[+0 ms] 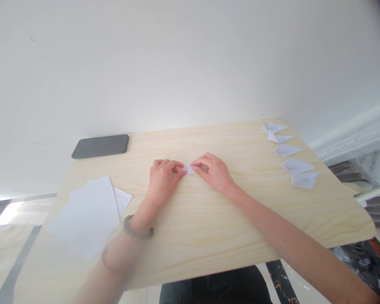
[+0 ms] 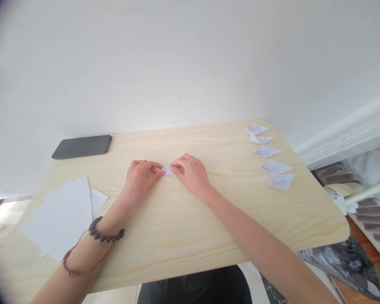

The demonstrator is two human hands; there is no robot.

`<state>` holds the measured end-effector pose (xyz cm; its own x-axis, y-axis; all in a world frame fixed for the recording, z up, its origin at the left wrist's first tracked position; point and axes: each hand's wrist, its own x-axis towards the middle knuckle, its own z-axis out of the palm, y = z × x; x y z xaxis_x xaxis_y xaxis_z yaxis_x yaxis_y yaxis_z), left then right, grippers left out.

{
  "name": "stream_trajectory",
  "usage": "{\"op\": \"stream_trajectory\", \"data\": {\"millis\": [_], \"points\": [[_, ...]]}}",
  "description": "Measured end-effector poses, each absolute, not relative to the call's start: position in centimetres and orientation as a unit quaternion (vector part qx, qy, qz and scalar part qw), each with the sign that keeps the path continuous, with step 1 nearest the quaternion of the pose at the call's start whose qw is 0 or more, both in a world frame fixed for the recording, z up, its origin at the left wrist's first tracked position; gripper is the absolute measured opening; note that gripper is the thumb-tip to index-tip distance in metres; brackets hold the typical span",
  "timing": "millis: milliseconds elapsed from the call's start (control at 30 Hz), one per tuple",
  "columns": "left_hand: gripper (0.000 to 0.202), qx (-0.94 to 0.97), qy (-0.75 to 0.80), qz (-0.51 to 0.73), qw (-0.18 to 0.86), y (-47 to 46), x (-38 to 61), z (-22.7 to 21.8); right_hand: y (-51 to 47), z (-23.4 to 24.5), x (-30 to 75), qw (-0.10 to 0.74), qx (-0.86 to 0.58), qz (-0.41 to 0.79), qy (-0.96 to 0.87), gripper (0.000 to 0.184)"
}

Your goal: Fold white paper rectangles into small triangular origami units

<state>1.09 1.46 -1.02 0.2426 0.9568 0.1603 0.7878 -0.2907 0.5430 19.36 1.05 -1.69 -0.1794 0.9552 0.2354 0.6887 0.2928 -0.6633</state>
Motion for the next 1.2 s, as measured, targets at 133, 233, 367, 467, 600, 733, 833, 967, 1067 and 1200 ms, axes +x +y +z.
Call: {"op": "stream_trajectory", "data": {"millis": [133, 233, 367, 467, 600, 733, 833, 967, 1067, 1200], "points": [[0.024, 0.792, 0.545, 0.236, 0.143, 1.4, 0.7, -1.1, 1.1, -1.9, 19.3, 0.324, -0.554, 0.199, -0.741, 0.012], [0.021, 0.856, 0.438, 0.245, 0.124, 1.4, 0.1, -1.2, 1.1, -2.1, 19.3, 0.336, -0.552, 0.188, -0.740, 0.011], [0.020, 0.882, 0.381, 0.262, 0.092, 1.5, -0.3, -1.3, 1.1, -2.1, 19.4, 0.336, -0.540, 0.168, -0.753, 0.008], [0.020, 0.889, 0.370, 0.266, 0.048, 1.5, 0.0, -1.5, 0.9, -2.0, 19.8, 0.341, -0.512, 0.173, -0.769, 0.012], [0.020, 0.899, 0.356, 0.254, -0.026, 1.3, 0.4, -1.5, 0.6, -2.0, 20.1, 0.339, -0.468, 0.182, -0.796, 0.019], [0.016, 0.888, 0.361, 0.281, -0.051, 1.2, 0.6, -0.9, 0.6, -2.1, 20.1, 0.360, -0.452, 0.149, -0.802, 0.019], [0.013, 0.879, 0.356, 0.316, -0.043, 1.2, 0.7, -0.2, 0.5, -2.0, 19.9, 0.387, -0.441, 0.116, -0.802, 0.020], [0.011, 0.877, 0.347, 0.330, -0.028, 1.2, 0.8, 0.3, 0.2, -1.7, 19.8, 0.396, -0.437, 0.100, -0.801, 0.020], [0.011, 0.883, 0.342, 0.320, -0.021, 1.2, 0.8, 0.2, 0.1, -1.4, 19.8, 0.374, -0.439, 0.101, -0.810, 0.022], [0.012, 0.891, 0.336, 0.304, -0.021, 1.2, 0.8, 0.1, 0.1, -1.3, 19.6, 0.360, -0.445, 0.107, -0.813, 0.023]]}}
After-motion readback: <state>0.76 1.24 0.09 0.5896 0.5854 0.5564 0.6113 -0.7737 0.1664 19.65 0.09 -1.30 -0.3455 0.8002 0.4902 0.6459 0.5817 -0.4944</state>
